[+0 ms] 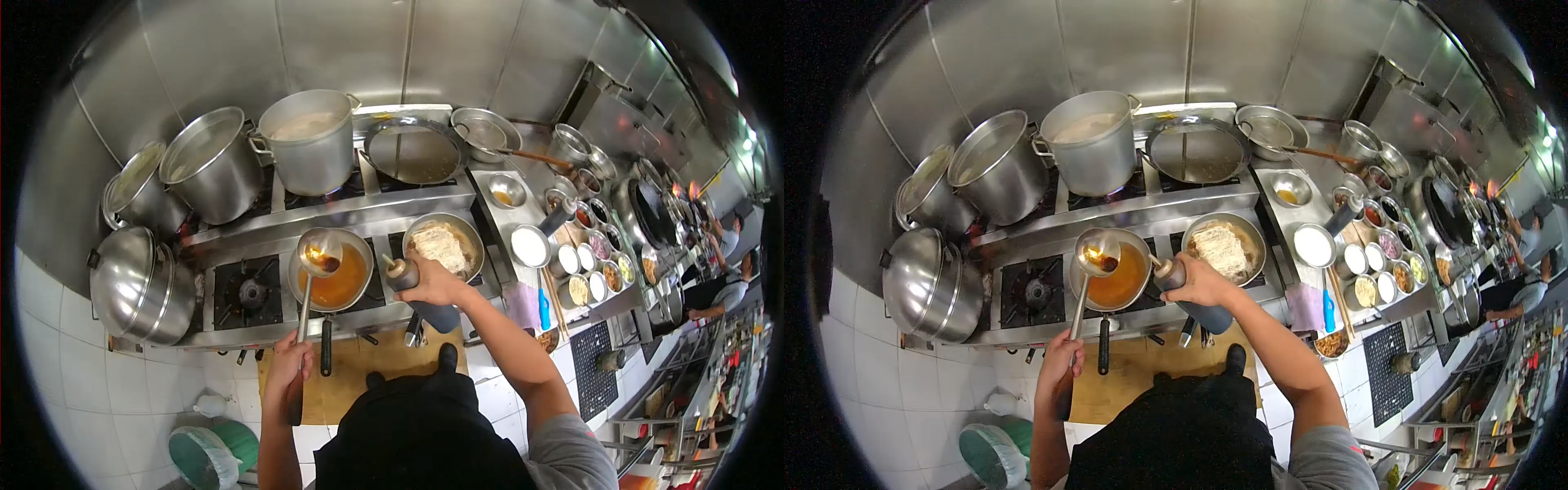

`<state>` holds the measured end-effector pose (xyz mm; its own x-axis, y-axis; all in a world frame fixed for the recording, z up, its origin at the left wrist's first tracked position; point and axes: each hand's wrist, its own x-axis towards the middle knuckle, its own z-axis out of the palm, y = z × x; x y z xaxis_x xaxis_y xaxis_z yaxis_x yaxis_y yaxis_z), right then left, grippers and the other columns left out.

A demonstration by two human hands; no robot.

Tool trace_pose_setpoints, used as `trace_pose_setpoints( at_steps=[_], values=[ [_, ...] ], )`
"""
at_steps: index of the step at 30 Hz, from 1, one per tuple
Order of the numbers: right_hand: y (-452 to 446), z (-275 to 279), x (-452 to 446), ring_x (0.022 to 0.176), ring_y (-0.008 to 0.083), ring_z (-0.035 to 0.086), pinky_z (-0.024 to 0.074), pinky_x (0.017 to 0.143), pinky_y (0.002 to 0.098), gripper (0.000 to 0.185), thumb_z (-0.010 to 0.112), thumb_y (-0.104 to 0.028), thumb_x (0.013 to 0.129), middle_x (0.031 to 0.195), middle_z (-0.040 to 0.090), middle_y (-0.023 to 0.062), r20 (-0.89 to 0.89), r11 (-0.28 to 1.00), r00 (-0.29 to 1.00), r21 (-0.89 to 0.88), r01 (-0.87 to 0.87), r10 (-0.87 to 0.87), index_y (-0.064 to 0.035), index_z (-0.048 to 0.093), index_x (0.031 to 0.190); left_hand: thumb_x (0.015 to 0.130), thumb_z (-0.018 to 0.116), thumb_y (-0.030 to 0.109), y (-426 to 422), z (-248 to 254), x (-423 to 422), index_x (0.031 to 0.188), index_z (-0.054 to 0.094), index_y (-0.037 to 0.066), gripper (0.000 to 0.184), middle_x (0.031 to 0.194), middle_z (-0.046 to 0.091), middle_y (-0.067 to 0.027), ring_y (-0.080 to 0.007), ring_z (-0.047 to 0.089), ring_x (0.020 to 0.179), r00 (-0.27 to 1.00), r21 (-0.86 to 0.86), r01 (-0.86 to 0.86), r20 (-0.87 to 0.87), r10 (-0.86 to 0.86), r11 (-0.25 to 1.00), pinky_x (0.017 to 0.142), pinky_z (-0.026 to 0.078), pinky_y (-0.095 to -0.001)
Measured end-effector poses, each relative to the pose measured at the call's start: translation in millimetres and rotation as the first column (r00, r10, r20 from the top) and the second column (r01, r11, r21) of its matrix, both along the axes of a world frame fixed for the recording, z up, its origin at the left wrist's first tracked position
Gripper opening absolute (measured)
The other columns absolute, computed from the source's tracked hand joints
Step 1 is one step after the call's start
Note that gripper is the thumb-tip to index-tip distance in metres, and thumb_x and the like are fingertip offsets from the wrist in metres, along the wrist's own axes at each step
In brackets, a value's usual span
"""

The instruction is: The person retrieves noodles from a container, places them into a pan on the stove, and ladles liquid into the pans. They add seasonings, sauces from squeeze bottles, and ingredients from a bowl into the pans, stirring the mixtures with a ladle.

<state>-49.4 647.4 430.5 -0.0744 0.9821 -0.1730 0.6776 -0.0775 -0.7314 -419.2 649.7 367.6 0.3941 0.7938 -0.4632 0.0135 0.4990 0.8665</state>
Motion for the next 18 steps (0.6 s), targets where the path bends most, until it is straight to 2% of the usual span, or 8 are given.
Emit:
trace_pose_setpoints(
  at_steps=[2, 9, 11, 12, 15, 16, 17, 18],
  values=[
    [-11, -7, 2, 0.103, 0.0326, 0.061, 0.0457, 0.092, 0.0382, 0.073, 0.081, -0.036, 0.064, 0.107, 0.063, 0.0215, -0.229, 0.984, 0.973, 0.164, 0.067, -0.028, 0.0026, 0.051, 0.118, 0.092, 0.051, 0.009, 7, -17, 3, 0.092, 0.051, 0.005, 0.004, 0.06, 0.046, -0.0014, -0.0125, 0.044, 0.039, 0.998, 0.084, 0.022, -0.066, -0.016, 0.996, 0.035, 0.035, -0.0269],
    [-42, 13, 33, 0.102, 0.0263, 0.063, 0.0465, 0.091, 0.0366, 0.071, 0.082, -0.029, 0.066, 0.104, 0.065, 0.0174, -0.383, 0.948, 0.922, 0.269, 0.169, -0.056, 0.0001, 0.049, 0.121, 0.089, 0.049, 0.003, -7, -2, 58, 0.126, 0.05, 0.004, 0.037, 0.07, 0.059, -0.0132, -0.0191, 0.054, 0.041, 0.77, 0.381, 0.229, -0.634, 0.073, 0.896, 0.037, 0.043, -0.0313],
    [-54, 23, 56, 0.101, 0.0246, 0.063, 0.0464, 0.091, 0.0357, 0.07, 0.083, -0.027, 0.066, 0.104, 0.065, 0.0166, -0.41, 0.957, 0.91, 0.235, 0.173, -0.064, -0.0006, 0.049, 0.121, 0.086, 0.056, 0.009, -14, 4, 75, 0.128, 0.052, 0.009, 0.043, 0.078, 0.065, -0.0237, -0.0361, 0.066, 0.065, 0.615, 0.246, 0.213, -0.786, 0.066, 0.946, 0.061, 0.051, -0.0446],
    [-59, 24, 70, 0.101, 0.0236, 0.063, 0.0463, 0.091, 0.0357, 0.07, 0.084, -0.026, 0.065, 0.105, 0.065, 0.0161, -0.364, 0.918, 0.929, 0.344, 0.197, -0.063, -0.0011, 0.049, 0.12, 0.086, 0.055, 0.009, -7, -62, 54, 0.128, 0.051, 0.008, 0.042, 0.087, 0.066, -0.0251, -0.0387, 0.067, 0.082, 0.507, 0.41, 0.405, -0.844, 0.173, 0.817, 0.07, 0.051, -0.0443],
    [-85, 36, 128, 0.101, 0.0238, 0.062, 0.0463, 0.092, 0.0358, 0.069, 0.085, -0.028, 0.065, 0.106, 0.065, 0.0164, -0.365, 0.854, 0.923, 0.436, 0.284, -0.121, -0.0009, 0.05, 0.118, 0.085, 0.052, 0.006, -20, -58, 74, 0.126, 0.05, 0.001, 0.042, 0.098, 0.065, -0.0264, -0.0396, 0.063, 0.098, 0.697, 0.454, 0.341, -0.71, 0.102, 0.823, 0.085, 0.048, -0.046],
    [-95, 47, 146, 0.101, 0.0217, 0.062, 0.0461, 0.092, 0.0349, 0.069, 0.084, -0.029, 0.066, 0.105, 0.065, 0.0141, -0.382, 0.85, 0.905, 0.398, 0.345, -0.188, -0.0009, 0.05, 0.118, 0.085, 0.051, 0.006, -13, -95, 64, 0.123, 0.05, -0.001, 0.039, 0.089, 0.066, -0.0197, -0.0329, 0.067, 0.083, 0.695, 0.501, 0.283, -0.695, 0.185, 0.818, 0.071, 0.052, -0.043],
    [-103, 51, 169, 0.099, 0.0189, 0.061, 0.0457, 0.092, 0.0337, 0.068, 0.084, -0.028, 0.066, 0.104, 0.064, 0.0113, -0.416, 0.815, 0.89, 0.441, 0.376, -0.186, -0.0016, 0.05, 0.118, 0.086, 0.052, 0.007, 2, -142, 36, 0.113, 0.053, 0.002, 0.028, 0.075, 0.061, -0.0108, -0.0212, 0.065, 0.065, 0.693, 0.335, 0.21, -0.714, 0.102, 0.919, 0.052, 0.051, -0.0341],
    [-110, 56, 194, 0.099, 0.0176, 0.06, 0.0455, 0.091, 0.033, 0.067, 0.084, -0.027, 0.066, 0.104, 0.064, 0.0102, -0.445, 0.803, 0.865, 0.415, 0.428, -0.231, -0.0022, 0.051, 0.118, 0.088, 0.054, 0.012, -10, -103, 54, 0.104, 0.053, 0.004, 0.019, 0.063, 0.048, -0.0017, -0.0105, 0.051, 0.048, 0.933, 0.203, 0.037, -0.357, 0.039, 0.978, 0.038, 0.04, -0.0248]
  ],
)
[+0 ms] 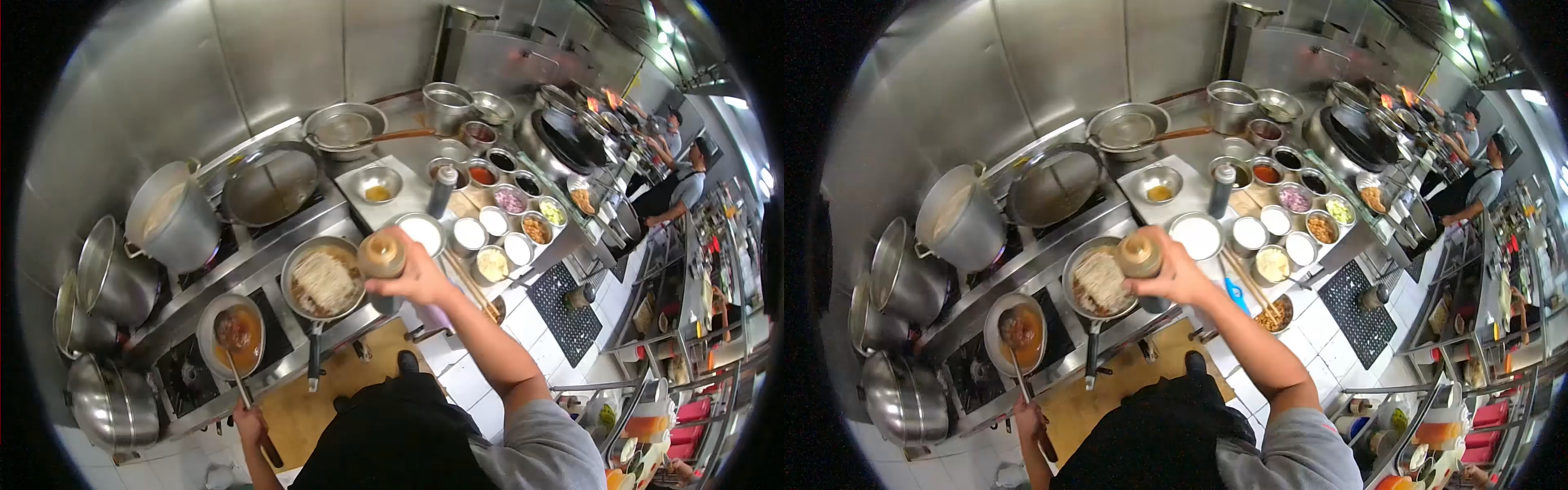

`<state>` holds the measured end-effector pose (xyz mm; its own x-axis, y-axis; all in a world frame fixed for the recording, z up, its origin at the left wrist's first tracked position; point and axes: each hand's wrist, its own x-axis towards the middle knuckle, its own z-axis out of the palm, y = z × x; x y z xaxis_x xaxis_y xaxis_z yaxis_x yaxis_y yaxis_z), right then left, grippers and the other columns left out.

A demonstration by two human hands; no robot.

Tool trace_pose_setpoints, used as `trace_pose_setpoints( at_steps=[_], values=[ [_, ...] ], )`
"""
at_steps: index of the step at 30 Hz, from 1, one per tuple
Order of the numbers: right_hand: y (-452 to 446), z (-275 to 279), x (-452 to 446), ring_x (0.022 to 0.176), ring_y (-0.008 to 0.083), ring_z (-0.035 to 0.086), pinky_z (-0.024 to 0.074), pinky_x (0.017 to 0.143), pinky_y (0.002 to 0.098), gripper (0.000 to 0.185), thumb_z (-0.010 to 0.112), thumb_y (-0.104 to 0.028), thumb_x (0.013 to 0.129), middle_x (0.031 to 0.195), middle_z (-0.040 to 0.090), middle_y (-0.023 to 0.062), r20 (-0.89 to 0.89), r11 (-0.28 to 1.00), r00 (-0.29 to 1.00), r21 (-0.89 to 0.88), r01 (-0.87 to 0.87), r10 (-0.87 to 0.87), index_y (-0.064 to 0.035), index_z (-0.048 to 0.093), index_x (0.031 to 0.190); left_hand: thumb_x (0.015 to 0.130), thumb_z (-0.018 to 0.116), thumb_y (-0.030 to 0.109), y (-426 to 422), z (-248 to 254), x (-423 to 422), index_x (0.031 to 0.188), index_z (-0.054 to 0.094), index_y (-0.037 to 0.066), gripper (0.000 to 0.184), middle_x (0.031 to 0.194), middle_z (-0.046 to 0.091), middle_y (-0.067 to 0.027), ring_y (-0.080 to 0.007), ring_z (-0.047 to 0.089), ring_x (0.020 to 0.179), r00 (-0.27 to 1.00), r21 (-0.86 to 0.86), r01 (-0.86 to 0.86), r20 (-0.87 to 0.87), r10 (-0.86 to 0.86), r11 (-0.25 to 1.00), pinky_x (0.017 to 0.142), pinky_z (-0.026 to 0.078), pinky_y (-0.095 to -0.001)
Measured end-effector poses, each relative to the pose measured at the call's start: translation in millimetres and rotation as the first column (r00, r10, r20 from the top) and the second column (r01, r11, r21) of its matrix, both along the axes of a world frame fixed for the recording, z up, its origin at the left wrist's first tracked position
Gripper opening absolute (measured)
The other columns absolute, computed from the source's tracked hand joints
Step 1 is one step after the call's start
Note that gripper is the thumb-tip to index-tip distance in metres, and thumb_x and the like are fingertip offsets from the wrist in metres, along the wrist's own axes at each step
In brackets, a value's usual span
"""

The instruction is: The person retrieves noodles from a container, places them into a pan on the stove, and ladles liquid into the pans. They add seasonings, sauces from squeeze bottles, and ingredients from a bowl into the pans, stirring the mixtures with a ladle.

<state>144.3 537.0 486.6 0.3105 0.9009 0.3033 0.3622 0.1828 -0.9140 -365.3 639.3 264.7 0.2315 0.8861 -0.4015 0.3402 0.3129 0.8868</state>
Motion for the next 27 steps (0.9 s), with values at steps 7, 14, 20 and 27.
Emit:
trace_pose_setpoints(
  at_steps=[7, 14, 20, 27],
  values=[
    [-34, -2, 171, 0.093, 0.0181, 0.058, 0.0476, 0.085, 0.0334, 0.061, 0.082, -0.02, 0.067, 0.101, 0.061, 0.0081, 0.027, 0.954, 0.958, 0.103, 0.281, -0.285, -0.0025, 0.051, 0.116, 0.093, 0.055, 0.022, -1, 2, 8, 0.097, 0.055, 0.009, 0.014, 0.062, 0.043, 0.0032, -0.0075, 0.035, 0.039, 0.505, -0.547, 0.103, 0.748, 0.43, 0.831, 0.033, 0.026, -0.0235],
    [-29, -6, 230, 0.094, 0.0168, 0.059, 0.0472, 0.087, 0.0316, 0.066, 0.079, -0.02, 0.065, 0.102, 0.06, 0.0068, 0.104, 0.989, 0.985, -0.046, 0.144, -0.138, -0.0012, 0.049, 0.121, 0.087, 0.056, 0.009, -25, 79, 66, 0.105, 0.055, 0.001, 0.02, 0.065, 0.055, -0.0084, -0.0192, 0.054, 0.046, 0.945, -0.004, -0.247, -0.221, 0.24, 0.969, 0.043, 0.045, -0.0369],
    [31, -1, 149, 0.088, 0.0227, 0.064, 0.0492, 0.082, 0.0352, 0.062, 0.081, -0.026, 0.061, 0.093, 0.065, 0.0137, 0.285, 0.949, 0.931, -0.277, -0.149, 0.23, -0.0005, 0.054, 0.11, 0.087, 0.055, 0.007, -46, 116, 80, 0.118, 0.052, -0.005, 0.034, 0.071, 0.061, -0.0155, -0.0232, 0.057, 0.047, 0.83, 0.342, -0.163, -0.459, 0.316, 0.925, 0.046, 0.048, -0.0379],
    [132, -63, -4, 0.096, 0.045, 0.062, 0.0482, 0.088, 0.0425, 0.087, 0.073, -0.046, 0.066, 0.103, 0.061, 0.0363, 0.446, 0.752, 0.608, -0.433, -0.497, 0.657, 0.0148, 0.048, 0.122, 0.092, 0.053, 0.01, -58, 126, 64, 0.102, 0.052, 0.004, 0.012, 0.061, 0.045, -0.0005, -0.0108, 0.042, 0.038, 0.836, -0.143, -0.39, 0.36, 0.415, 0.91, 0.035, 0.035, -0.0245]
  ],
)
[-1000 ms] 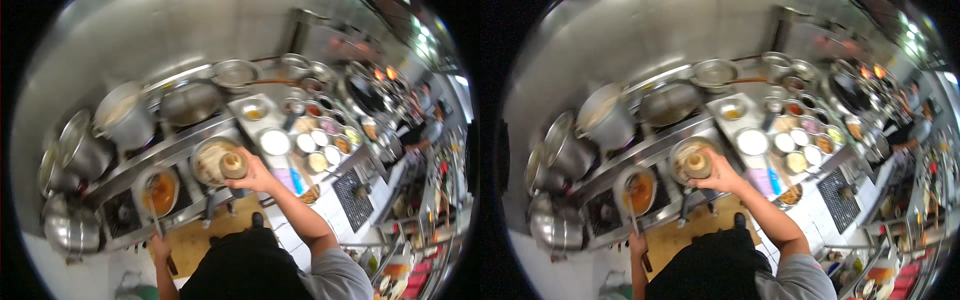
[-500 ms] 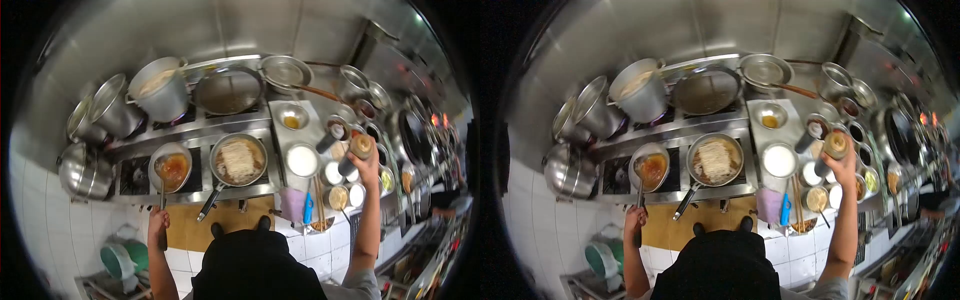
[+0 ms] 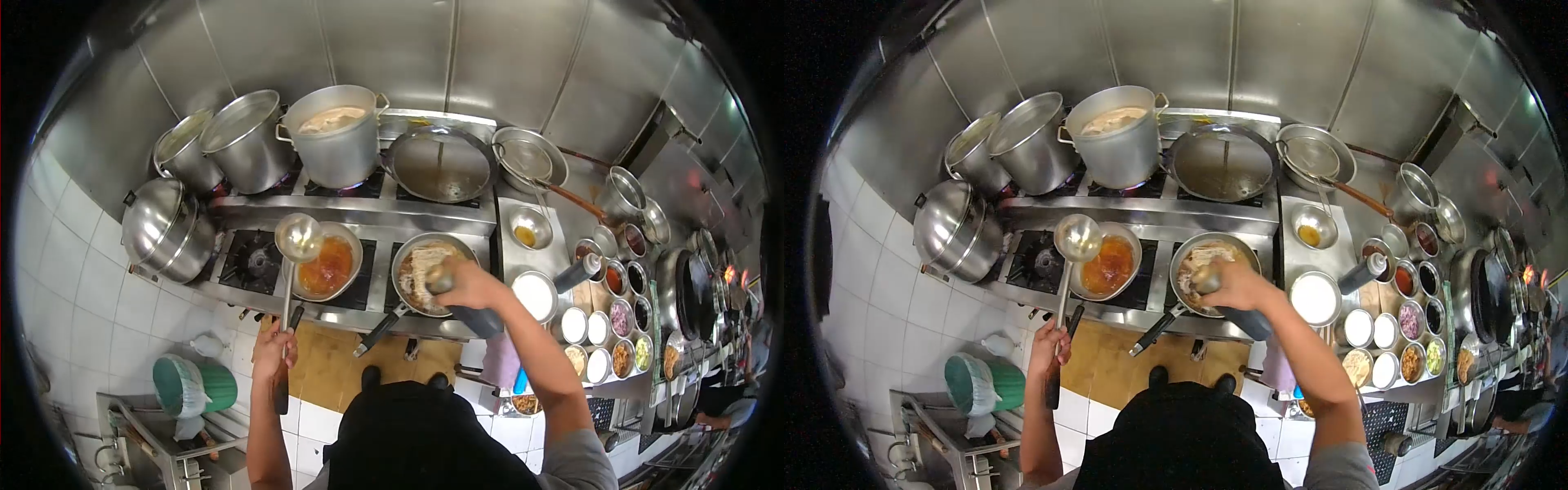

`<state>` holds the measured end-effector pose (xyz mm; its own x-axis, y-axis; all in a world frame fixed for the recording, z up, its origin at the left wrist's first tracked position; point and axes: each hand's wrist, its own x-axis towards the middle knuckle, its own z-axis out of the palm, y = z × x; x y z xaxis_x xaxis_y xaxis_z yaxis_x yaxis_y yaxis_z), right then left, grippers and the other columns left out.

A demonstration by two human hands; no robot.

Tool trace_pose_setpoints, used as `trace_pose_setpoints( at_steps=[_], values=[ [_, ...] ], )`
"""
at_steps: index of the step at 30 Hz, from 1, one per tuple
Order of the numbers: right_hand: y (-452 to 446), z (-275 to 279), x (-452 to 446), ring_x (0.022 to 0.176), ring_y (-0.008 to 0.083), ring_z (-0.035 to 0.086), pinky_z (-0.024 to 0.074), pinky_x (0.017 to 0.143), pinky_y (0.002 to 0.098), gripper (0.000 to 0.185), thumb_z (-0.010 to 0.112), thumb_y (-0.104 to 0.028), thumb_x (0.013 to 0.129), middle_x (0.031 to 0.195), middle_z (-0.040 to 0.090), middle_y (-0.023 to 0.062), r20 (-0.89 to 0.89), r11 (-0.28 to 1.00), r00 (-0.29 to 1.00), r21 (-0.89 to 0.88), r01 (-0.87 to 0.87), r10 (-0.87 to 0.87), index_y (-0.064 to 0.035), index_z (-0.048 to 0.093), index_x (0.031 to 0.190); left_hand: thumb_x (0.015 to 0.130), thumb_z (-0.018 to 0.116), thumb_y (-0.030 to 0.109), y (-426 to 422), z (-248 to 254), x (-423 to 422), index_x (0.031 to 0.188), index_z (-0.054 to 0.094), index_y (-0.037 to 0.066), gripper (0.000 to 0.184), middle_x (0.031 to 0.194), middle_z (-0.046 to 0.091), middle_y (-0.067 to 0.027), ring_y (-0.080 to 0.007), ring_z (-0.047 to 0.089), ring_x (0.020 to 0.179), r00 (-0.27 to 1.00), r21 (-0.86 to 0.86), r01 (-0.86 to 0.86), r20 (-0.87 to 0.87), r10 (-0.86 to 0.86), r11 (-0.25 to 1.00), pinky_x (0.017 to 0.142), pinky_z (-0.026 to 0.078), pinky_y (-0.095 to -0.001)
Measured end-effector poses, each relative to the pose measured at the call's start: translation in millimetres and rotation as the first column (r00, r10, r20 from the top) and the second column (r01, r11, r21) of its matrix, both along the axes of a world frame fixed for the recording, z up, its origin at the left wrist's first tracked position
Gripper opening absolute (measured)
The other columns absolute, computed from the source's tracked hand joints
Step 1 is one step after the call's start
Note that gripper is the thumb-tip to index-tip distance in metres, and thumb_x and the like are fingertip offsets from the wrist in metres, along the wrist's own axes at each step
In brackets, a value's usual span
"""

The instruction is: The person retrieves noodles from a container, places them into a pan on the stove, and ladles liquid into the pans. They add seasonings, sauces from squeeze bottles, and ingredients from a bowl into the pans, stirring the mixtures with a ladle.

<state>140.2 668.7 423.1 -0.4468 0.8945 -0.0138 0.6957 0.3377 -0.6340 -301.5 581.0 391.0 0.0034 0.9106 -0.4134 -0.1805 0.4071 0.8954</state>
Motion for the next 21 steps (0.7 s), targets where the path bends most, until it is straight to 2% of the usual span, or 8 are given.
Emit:
trace_pose_setpoints(
  at_steps=[1, 2, 4, 8, 10, 18, 20, 21],
  values=[
    [16, -15, -23, 0.097, 0.0448, 0.062, 0.0487, 0.088, 0.0433, 0.087, 0.072, -0.05, 0.065, 0.105, 0.061, 0.035, 0.056, 0.997, 0.998, -0.069, -0.029, 0.033, 0.0156, 0.051, 0.119, 0.092, 0.053, 0.01, -3, -2, -4, 0.099, 0.05, 0.004, 0.009, 0.062, 0.046, -0.0019, -0.0116, 0.042, 0.038, 0.997, 0.014, 0.012, 0.074, -0.013, 1.0, 0.034, 0.034, -0.0255],
    [25, -17, -45, 0.097, 0.0448, 0.062, 0.0487, 0.088, 0.0433, 0.087, 0.072, -0.05, 0.065, 0.105, 0.061, 0.035, 0.06, 0.997, 0.998, -0.068, -0.033, 0.037, 0.0156, 0.051, 0.119, 0.092, 0.053, 0.01, -6, -6, -9, 0.099, 0.05, 0.004, 0.009, 0.062, 0.046, -0.0019, -0.0116, 0.042, 0.038, 0.997, 0.016, 0.008, 0.078, -0.009, 1.0, 0.034, 0.034, -0.0255],
    [43, -18, -87, 0.098, 0.0436, 0.062, 0.0498, 0.088, 0.0422, 0.083, 0.073, -0.049, 0.063, 0.106, 0.063, 0.0313, 0.19, 0.985, 0.979, -0.166, -0.05, 0.081, 0.0135, 0.056, 0.115, 0.092, 0.052, 0.01, -9, -13, -17, 0.096, 0.048, 0.006, 0.007, 0.064, 0.047, -0.0032, -0.0123, 0.042, 0.038, 0.983, -0.031, 0.03, 0.18, -0.024, 0.999, 0.034, 0.034, -0.0258],
    [77, -32, -147, 0.099, 0.0409, 0.063, 0.0508, 0.087, 0.0424, 0.078, 0.073, -0.047, 0.062, 0.106, 0.065, 0.0275, 0.314, 0.972, 0.937, -0.222, -0.082, 0.151, 0.0111, 0.059, 0.111, 0.093, 0.051, 0.009, -13, -3, -24, 0.099, 0.048, 0.006, 0.007, 0.064, 0.046, -0.0032, -0.0125, 0.042, 0.038, 0.98, -0.082, 0.083, 0.186, -0.067, 0.993, 0.034, 0.034, -0.0267],
    [87, -39, -169, 0.1, 0.0381, 0.064, 0.0515, 0.086, 0.0435, 0.075, 0.073, -0.047, 0.061, 0.107, 0.065, 0.0265, 0.458, 0.958, 0.873, -0.285, -0.038, 0.171, 0.0095, 0.061, 0.109, 0.093, 0.051, 0.009, -12, -5, -31, 0.1, 0.048, 0.005, 0.008, 0.064, 0.046, -0.0026, -0.0122, 0.042, 0.038, 0.979, -0.096, 0.085, 0.192, -0.066, 0.992, 0.034, 0.033, -0.0264],
    [94, -35, -193, 0.103, 0.037, 0.063, 0.0519, 0.087, 0.0427, 0.074, 0.07, -0.054, 0.062, 0.11, 0.065, 0.026, 0.536, 0.954, 0.841, -0.285, 0.09, 0.08, 0.0063, 0.066, 0.106, 0.093, 0.053, 0.01, 8, -17, -62, 0.105, 0.052, 0.005, 0.013, 0.064, 0.046, -0.0019, -0.0108, 0.042, 0.038, 0.971, -0.081, 0.172, 0.183, -0.155, 0.982, 0.034, 0.033, -0.025],
    [91, -37, -191, 0.095, 0.0396, 0.065, 0.0528, 0.082, 0.0441, 0.077, 0.07, -0.055, 0.061, 0.098, 0.066, 0.0292, 0.473, 0.974, 0.877, -0.225, 0.03, 0.082, 0.0098, 0.064, 0.101, 0.093, 0.053, 0.01, 14, -15, -66, 0.104, 0.053, 0.005, 0.013, 0.064, 0.046, -0.0018, -0.0107, 0.042, 0.038, 0.969, -0.091, 0.182, 0.185, -0.163, 0.979, 0.034, 0.032, -0.0248],
    [89, -37, -189, 0.095, 0.0396, 0.065, 0.0528, 0.082, 0.0441, 0.077, 0.07, -0.055, 0.061, 0.098, 0.066, 0.0292, 0.475, 0.973, 0.878, -0.224, 0.05, 0.064, 0.0098, 0.064, 0.101, 0.092, 0.053, 0.01, 17, -15, -67, 0.104, 0.053, 0.006, 0.012, 0.064, 0.046, -0.0017, -0.0106, 0.042, 0.038, 0.972, -0.1, 0.174, 0.18, -0.155, 0.98, 0.033, 0.032, -0.0246]
  ],
)
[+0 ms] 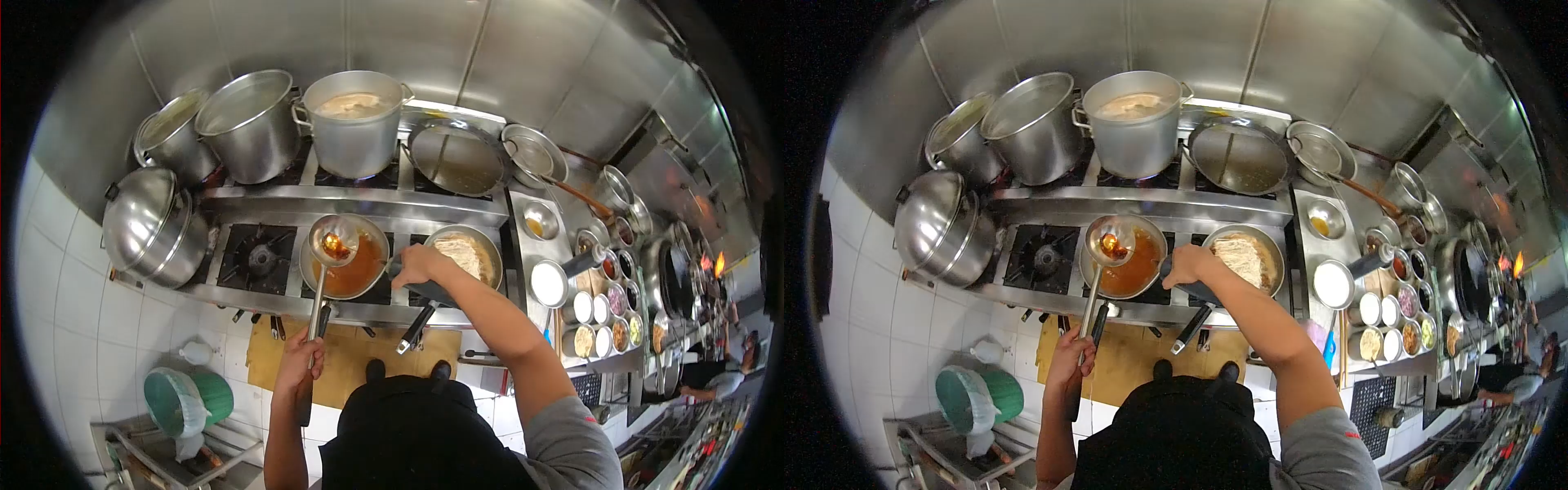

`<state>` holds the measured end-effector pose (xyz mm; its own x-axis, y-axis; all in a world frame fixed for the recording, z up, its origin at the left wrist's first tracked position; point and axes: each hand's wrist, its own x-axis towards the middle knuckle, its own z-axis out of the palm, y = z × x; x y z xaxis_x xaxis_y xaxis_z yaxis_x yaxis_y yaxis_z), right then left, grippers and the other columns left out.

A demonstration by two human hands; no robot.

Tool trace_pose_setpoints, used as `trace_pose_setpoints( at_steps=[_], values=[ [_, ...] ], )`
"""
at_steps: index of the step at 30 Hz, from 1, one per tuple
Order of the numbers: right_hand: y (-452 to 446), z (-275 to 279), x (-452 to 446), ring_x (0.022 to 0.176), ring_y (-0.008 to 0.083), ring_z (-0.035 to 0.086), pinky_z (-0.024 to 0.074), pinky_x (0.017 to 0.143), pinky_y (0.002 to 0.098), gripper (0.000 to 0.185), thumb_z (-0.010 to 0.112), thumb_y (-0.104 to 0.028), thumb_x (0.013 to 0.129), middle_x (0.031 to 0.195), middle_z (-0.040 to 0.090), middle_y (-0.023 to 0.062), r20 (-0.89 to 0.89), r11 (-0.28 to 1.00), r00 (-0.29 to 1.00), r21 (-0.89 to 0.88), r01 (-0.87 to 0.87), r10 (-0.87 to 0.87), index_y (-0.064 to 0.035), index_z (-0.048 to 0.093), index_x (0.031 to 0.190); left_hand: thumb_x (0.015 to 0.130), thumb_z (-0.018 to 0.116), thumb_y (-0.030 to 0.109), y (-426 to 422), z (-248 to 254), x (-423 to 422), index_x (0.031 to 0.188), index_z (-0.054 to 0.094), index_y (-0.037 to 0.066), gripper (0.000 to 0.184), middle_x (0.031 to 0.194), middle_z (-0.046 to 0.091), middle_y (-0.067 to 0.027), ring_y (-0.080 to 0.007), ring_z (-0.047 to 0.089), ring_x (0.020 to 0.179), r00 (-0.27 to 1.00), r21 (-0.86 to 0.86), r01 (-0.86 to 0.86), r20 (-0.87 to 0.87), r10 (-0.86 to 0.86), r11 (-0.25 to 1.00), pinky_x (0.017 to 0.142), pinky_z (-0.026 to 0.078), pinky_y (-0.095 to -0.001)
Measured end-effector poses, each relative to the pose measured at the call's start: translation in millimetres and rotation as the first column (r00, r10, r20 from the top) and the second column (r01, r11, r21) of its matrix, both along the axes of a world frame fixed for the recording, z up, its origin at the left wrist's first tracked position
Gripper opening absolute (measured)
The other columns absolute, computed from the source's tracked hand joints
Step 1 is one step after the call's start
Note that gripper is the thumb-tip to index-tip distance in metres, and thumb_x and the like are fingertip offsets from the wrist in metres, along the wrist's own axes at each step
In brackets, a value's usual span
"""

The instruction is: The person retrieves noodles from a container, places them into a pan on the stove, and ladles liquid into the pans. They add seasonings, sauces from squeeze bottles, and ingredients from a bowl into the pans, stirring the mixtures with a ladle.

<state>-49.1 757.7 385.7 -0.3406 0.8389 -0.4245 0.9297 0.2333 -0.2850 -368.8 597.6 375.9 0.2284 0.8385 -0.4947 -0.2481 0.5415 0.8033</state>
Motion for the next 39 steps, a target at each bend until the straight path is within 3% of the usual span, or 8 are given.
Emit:
trace_pose_setpoints(
  at_steps=[7, 13, 18, 24, 27, 29, 33, 39],
  values=[
    [-43, 17, 18, 0.104, 0.0398, 0.061, 0.0495, 0.089, 0.0412, 0.086, 0.073, -0.052, 0.064, 0.109, 0.063, 0.0282, -0.294, 0.976, 0.933, 0.009, 0.219, -0.207, 0.0129, 0.052, 0.117, 0.092, 0.054, 0.011, 24, -36, -8, 0.116, 0.053, 0.005, 0.025, 0.061, 0.05, -0.0051, -0.0139, 0.05, 0.041, 0.958, 0.098, 0.176, -0.245, -0.148, 0.979, 0.034, 0.038, -0.0282],
    [-115, 48, 54, 0.098, 0.0288, 0.065, 0.0476, 0.089, 0.0362, 0.071, 0.082, -0.028, 0.064, 0.101, 0.066, 0.0191, -0.809, 0.846, 0.529, 0.076, 0.528, -0.257, 0.0016, 0.048, 0.119, 0.089, 0.053, 0.009, 37, -132, -18, 0.138, 0.039, 0.004, 0.051, 0.066, 0.058, -0.0153, -0.0248, 0.063, 0.052, 0.294, 0.427, 0.642, -0.904, 0.309, 0.637, 0.042, 0.048, -0.0356],
    [-169, 80, 130, 0.094, 0.0221, 0.063, 0.0467, 0.089, 0.0348, 0.068, 0.083, -0.028, 0.065, 0.099, 0.066, 0.0145, -0.897, 0.698, 0.408, 0.183, 0.692, -0.169, -0.0003, 0.048, 0.116, 0.092, 0.051, 0.012, 39, -136, -22, 0.121, 0.052, 0.01, 0.029, 0.054, 0.043, -0.0015, -0.0125, 0.045, 0.044, 0.982, -0.019, 0.12, -0.145, -0.121, 0.993, 0.036, 0.037, -0.0263],
    [-225, 114, 271, 0.099, 0.0194, 0.062, 0.0467, 0.09, 0.0329, 0.068, 0.085, -0.032, 0.064, 0.102, 0.066, 0.013, -0.916, 0.503, 0.364, 0.238, 0.831, -0.167, -0.0009, 0.054, 0.115, 0.092, 0.052, 0.014, 52, -107, 8, 0.101, 0.054, 0.006, 0.013, 0.061, 0.044, 0.0006, -0.01, 0.037, 0.039, 0.873, -0.294, 0.019, 0.471, 0.128, 0.956, 0.032, 0.031, -0.0261],
    [-244, 123, 339, 0.095, 0.0171, 0.062, 0.0476, 0.087, 0.031, 0.069, 0.085, -0.026, 0.064, 0.1, 0.065, 0.0099, -0.809, 0.373, 0.505, 0.387, 0.843, -0.301, -0.0007, 0.049, 0.118, 0.089, 0.054, 0.015, 52, -101, 12, 0.108, 0.055, 0.002, 0.022, 0.069, 0.052, -0.0034, -0.0156, 0.047, 0.046, 0.974, -0.087, -0.003, -0.224, -0.016, 0.996, 0.04, 0.041, -0.0317],
    [-248, 119, 381, 0.096, 0.0185, 0.063, 0.0482, 0.087, 0.0319, 0.069, 0.085, -0.028, 0.063, 0.101, 0.066, 0.0126, -0.785, 0.279, 0.509, 0.431, 0.858, -0.352, -0.0007, 0.05, 0.117, 0.086, 0.054, 0.01, 58, -110, 9, 0.112, 0.054, 0.001, 0.028, 0.075, 0.058, -0.0072, -0.0179, 0.056, 0.057, 0.532, 0.241, 0.308, -0.846, 0.043, 0.92, 0.051, 0.049, -0.0332],
    [-246, 80, 454, 0.096, 0.0191, 0.062, 0.0482, 0.086, 0.0322, 0.066, 0.086, -0.023, 0.065, 0.103, 0.065, 0.013, -0.853, 0.145, 0.395, 0.368, 0.919, -0.341, -0.0013, 0.051, 0.116, 0.078, 0.054, -0.001, 41, -70, 37, 0.132, 0.046, -0.004, 0.054, 0.095, 0.065, -0.0241, -0.0427, 0.063, 0.086, 0.026, 0.413, 0.604, -0.866, 0.5, 0.682, 0.077, 0.05, -0.0487],
    [-217, -35, 540, 0.099, 0.0295, 0.061, 0.047, 0.088, 0.04, 0.07, 0.085, -0.024, 0.064, 0.109, 0.061, 0.0159, -0.856, -0.1, 0.321, 0.391, 0.915, -0.405, -0.0028, 0.048, 0.12, 0.078, 0.055, -0.001, 10, -4, 74, 0.144, 0.036, 0.001, 0.068, 0.092, 0.065, -0.0274, -0.044, 0.063, 0.081, -0.12, 0.144, 0.509, -0.964, 0.236, 0.848, 0.069, 0.049, -0.0504]
  ],
)
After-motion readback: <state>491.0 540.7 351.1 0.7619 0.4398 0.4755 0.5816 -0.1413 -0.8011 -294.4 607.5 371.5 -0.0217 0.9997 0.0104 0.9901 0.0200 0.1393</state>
